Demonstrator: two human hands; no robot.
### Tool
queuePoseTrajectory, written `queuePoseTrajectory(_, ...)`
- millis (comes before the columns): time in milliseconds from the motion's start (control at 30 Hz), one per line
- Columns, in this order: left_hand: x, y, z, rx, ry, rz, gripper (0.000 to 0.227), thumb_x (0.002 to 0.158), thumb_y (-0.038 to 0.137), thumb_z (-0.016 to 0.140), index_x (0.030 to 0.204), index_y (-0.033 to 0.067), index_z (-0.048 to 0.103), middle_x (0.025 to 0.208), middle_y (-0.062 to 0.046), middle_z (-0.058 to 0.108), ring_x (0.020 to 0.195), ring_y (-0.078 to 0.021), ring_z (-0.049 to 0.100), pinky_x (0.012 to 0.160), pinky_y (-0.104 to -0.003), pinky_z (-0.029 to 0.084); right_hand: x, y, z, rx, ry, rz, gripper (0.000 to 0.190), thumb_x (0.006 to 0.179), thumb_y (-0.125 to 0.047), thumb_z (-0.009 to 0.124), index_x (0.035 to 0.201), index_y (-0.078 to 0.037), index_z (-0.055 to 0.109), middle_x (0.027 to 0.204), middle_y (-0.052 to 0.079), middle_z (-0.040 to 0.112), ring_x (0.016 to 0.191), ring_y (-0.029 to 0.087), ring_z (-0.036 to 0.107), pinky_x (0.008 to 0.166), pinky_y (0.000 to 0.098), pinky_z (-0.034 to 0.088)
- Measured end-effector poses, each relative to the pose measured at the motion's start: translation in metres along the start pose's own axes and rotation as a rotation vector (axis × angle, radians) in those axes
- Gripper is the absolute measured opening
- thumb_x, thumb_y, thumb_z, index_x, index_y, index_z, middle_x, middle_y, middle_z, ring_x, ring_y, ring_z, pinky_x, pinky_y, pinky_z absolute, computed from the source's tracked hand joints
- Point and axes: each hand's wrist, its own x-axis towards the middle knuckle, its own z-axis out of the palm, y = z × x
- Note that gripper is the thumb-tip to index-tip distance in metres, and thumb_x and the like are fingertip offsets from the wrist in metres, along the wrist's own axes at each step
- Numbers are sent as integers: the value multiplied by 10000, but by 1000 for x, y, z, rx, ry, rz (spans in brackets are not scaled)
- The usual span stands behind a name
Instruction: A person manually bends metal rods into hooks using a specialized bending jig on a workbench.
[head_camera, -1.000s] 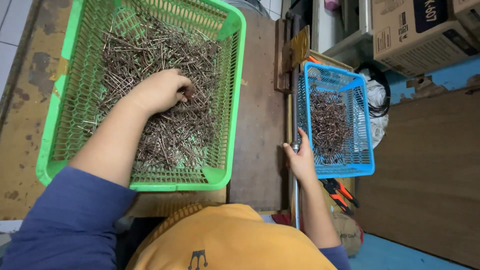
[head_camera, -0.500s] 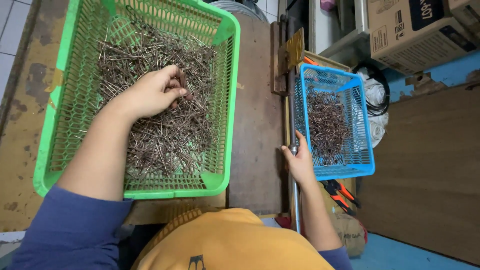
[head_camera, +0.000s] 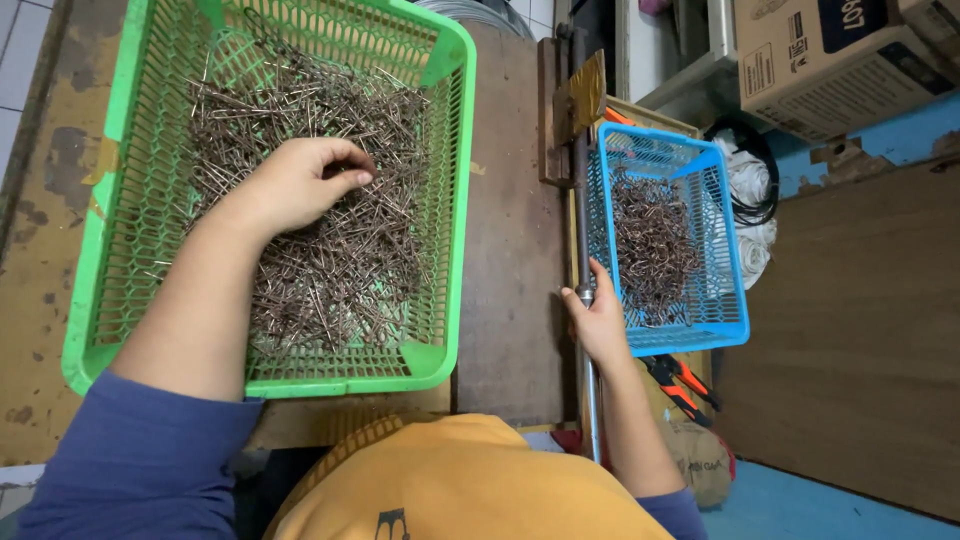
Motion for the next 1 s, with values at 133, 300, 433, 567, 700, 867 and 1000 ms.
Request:
queuePoseTrajectory(133, 14, -28, 15, 82, -39, 23, 354, 890, 63, 830, 1236, 1, 791, 1122, -186, 813, 1052, -310, 780, 986, -437, 565, -3, -9, -1, 32, -11, 15, 668, 986, -33, 699, 1600, -67, 439, 683, 121, 618, 408, 261, 646, 336, 338, 497)
queuePoseTrajectory(300, 15, -33, 9, 195, 76, 90, 306, 927, 7, 790, 1222, 88, 808, 999, -120, 810, 995, -294, 795, 923, -410, 589, -2, -2, -1, -8, -1, 14, 653, 977, -50, 725, 1580, -74, 473, 682, 142, 650, 403, 282, 660, 326, 365, 500)
queuePoseTrajectory(433, 15, -34, 7, 312, 116, 16, 403, 942, 79, 799, 1313, 235, 785, 936, 57, 808, 946, -149, 785, 893, -357, 566, 2, 6, -1, -17, 9, 16, 659, 968, -58, 741, 1577, -69, 489, 707, 135, 641, 410, 264, 650, 333, 351, 484)
queuePoseTrajectory(567, 18, -37, 7, 568, 195, 39, 299, 942, 231, 831, 1235, 291, 823, 1005, 63, 838, 1035, -223, 795, 921, -405, 583, 19, 28, -7, -62, 17, 19, 654, 964, -72, 760, 1569, -93, 515, 722, 131, 660, 449, 270, 673, 384, 356, 512)
queuePoseTrajectory(700, 17, -41, 12, 570, 218, 52, 295, 937, 266, 864, 1231, 286, 845, 1043, 18, 846, 1045, -258, 800, 923, -417, 589, 9, 9, -7, -159, 42, 47, 712, 951, -128, 797, 1609, -182, 532, 827, 141, 670, 616, 249, 673, 550, 358, 539)
queuePoseTrajectory(867, 19, -42, 14, 495, 208, 58, 270, 947, 272, 847, 1217, 281, 850, 1082, -20, 847, 1109, -304, 782, 948, -447, 595, -21, -75, 3, -247, 39, 93, 868, 961, -171, 777, 1707, -373, 381, 1179, 264, 681, 1001, 420, 693, 876, 511, 562)
queuePoseTrajectory(1000, 24, -49, 25, 536, 221, 119, 199, 976, 270, 828, 1170, 301, 855, 1049, -19, 835, 1135, -307, 773, 970, -442, 606, -18, -69, -1, -343, -63, 63, 853, 1000, -209, 717, 1718, -381, 289, 1646, 270, 495, 1374, 578, 556, 1141, 629, 488)
